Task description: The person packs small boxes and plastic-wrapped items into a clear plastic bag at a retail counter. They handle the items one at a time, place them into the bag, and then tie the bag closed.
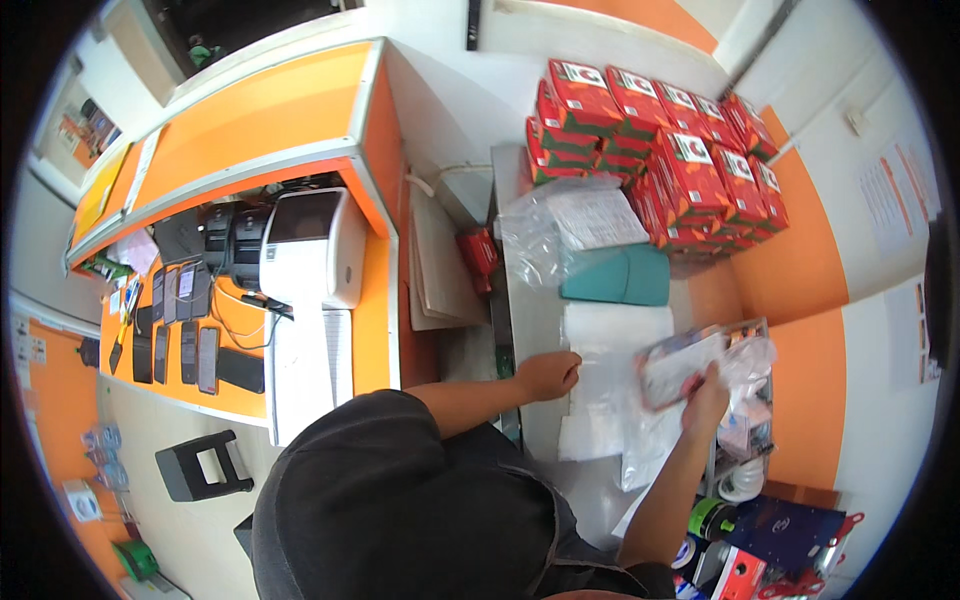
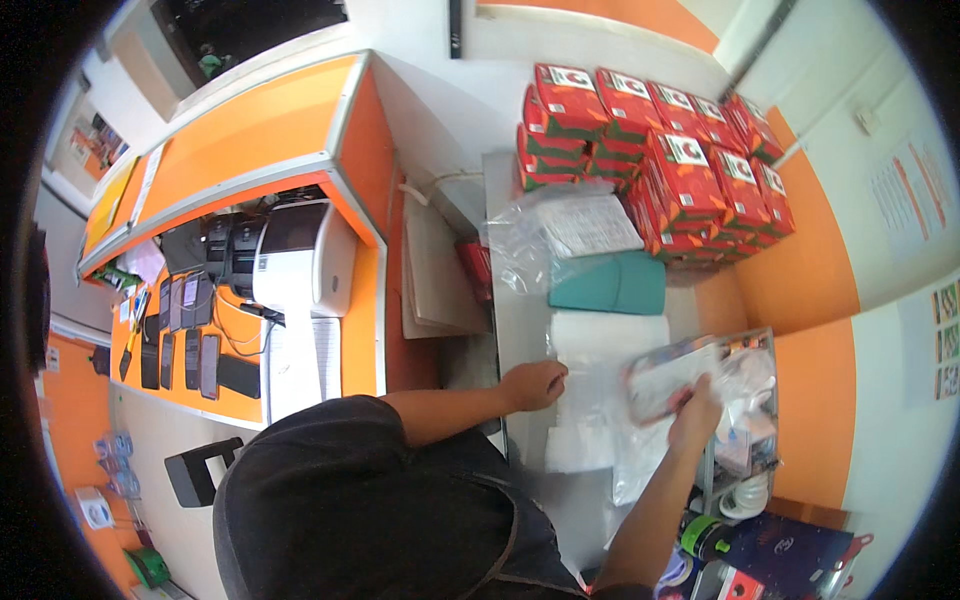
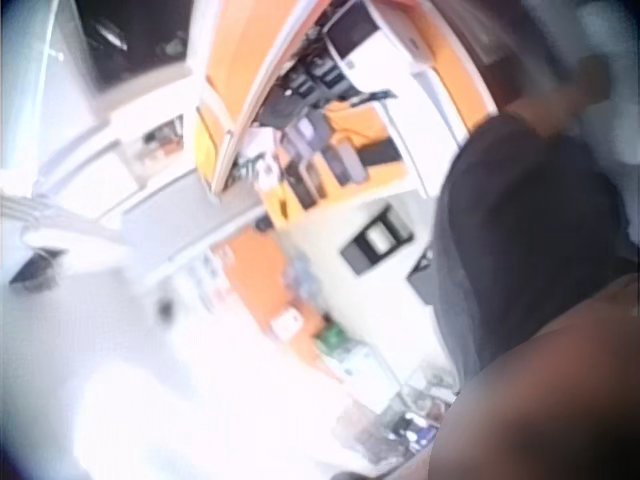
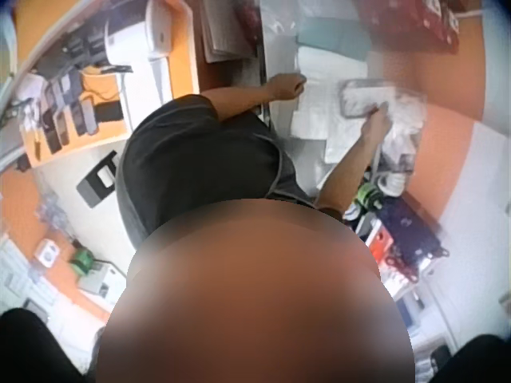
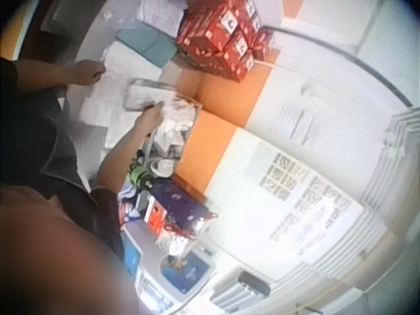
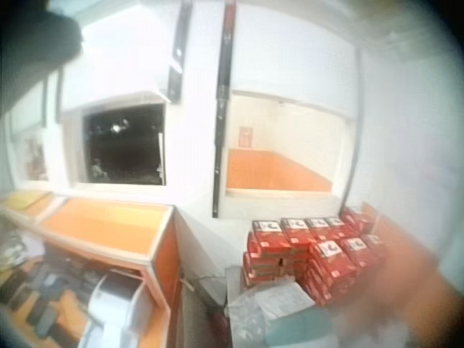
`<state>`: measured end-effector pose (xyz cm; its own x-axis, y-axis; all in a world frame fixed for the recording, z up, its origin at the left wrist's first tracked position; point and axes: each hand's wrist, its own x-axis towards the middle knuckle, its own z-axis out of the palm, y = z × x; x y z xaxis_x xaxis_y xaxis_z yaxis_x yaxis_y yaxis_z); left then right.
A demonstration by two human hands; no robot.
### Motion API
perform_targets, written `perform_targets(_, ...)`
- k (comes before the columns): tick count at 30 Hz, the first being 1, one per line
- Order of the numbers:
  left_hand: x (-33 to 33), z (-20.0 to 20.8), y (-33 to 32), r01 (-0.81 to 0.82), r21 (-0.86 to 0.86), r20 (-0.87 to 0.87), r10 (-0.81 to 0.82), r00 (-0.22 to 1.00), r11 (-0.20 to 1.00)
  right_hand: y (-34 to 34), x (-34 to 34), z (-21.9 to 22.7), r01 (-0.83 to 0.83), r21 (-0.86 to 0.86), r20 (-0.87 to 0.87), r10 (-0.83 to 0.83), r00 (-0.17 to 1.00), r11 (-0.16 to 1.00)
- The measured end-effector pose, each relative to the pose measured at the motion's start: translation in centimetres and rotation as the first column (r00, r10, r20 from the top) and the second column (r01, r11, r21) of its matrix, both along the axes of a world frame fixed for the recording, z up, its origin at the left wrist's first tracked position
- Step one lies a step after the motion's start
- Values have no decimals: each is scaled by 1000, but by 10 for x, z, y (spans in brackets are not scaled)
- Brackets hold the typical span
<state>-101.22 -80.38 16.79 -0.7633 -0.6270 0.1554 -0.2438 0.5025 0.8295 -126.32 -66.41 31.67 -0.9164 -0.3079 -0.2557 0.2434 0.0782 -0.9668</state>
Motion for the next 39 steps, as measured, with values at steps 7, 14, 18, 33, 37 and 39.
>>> perform_targets(7, 7, -9, 1, 4, -5, -21, -4, 1000, 1000, -109, -148, -29, 46, -111, 42, -42, 998, 993)
perform_targets(14, -9, -15, -2, -48, 96, -69, 55, 996, 994, -89, -112, -54, -285, -58, 73, 289, 955, 957)
perform_targets(18, -5, -30, -17, -482, 90, -267, 487, 831, 872, -50, 12, -76, -448, -28, -25, 447, 894, 894)
perform_targets(33, -73, 6, -44, -552, 245, 113, 542, 833, 797, 154, 180, -93, -25, 670, -233, 242, 942, 742)
perform_targets(37, -48, 13, -4, -250, -99, 321, 268, 908, 963, 170, 170, -121, 347, 704, -627, 312, 714, 619)
perform_targets(39, -44, 6, -5, -273, -44, 245, 275, 930, 961, 157, 163, -114, 355, 743, -591, 308, 745, 568)
